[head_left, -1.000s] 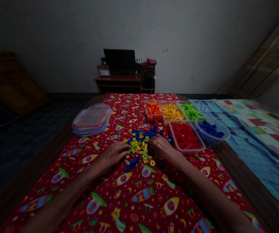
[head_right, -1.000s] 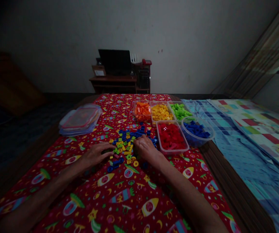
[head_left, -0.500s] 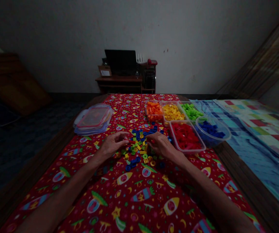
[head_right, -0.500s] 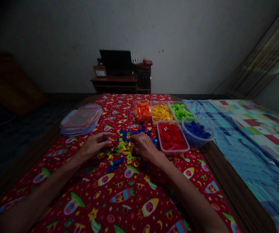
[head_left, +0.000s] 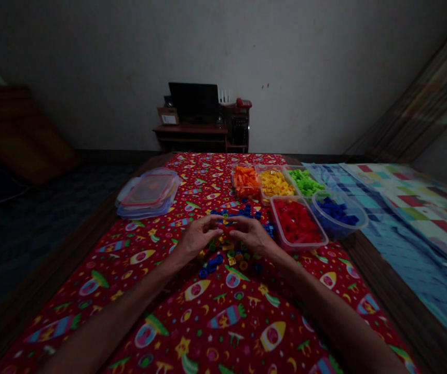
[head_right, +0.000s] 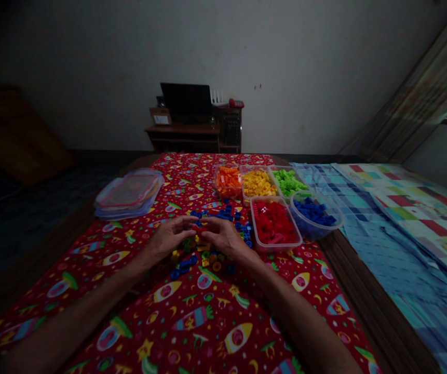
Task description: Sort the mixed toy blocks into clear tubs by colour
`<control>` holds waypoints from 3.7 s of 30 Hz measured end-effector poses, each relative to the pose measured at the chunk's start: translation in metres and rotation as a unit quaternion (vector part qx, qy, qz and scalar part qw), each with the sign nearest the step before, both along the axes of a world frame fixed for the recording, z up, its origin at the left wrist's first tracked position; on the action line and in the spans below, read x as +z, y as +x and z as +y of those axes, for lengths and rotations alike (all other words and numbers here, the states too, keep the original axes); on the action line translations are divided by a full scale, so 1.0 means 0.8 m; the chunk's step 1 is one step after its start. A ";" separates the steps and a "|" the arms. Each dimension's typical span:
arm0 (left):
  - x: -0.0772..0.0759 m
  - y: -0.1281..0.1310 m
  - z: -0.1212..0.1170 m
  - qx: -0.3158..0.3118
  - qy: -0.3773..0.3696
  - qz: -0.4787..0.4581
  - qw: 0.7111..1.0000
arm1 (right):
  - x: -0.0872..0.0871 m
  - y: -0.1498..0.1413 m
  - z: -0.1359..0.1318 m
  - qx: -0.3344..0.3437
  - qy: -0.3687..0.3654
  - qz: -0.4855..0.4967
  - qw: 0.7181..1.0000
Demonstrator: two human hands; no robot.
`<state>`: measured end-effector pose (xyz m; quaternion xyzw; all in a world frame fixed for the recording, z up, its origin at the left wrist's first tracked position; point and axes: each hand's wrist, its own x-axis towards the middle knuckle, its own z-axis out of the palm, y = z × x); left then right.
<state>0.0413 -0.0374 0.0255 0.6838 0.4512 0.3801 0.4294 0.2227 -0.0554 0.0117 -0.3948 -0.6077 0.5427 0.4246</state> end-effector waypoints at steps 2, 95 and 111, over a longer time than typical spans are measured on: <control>-0.001 0.003 -0.001 0.008 0.011 0.006 1.000 | -0.003 -0.004 -0.003 -0.002 0.025 -0.044 0.999; -0.024 -0.009 0.102 -0.007 0.188 0.293 0.937 | 0.098 0.157 -0.008 -0.271 0.255 -0.551 0.747; -0.023 -0.056 -0.009 -0.250 0.222 0.317 0.887 | 0.083 0.078 -0.016 -0.066 0.224 -0.606 0.760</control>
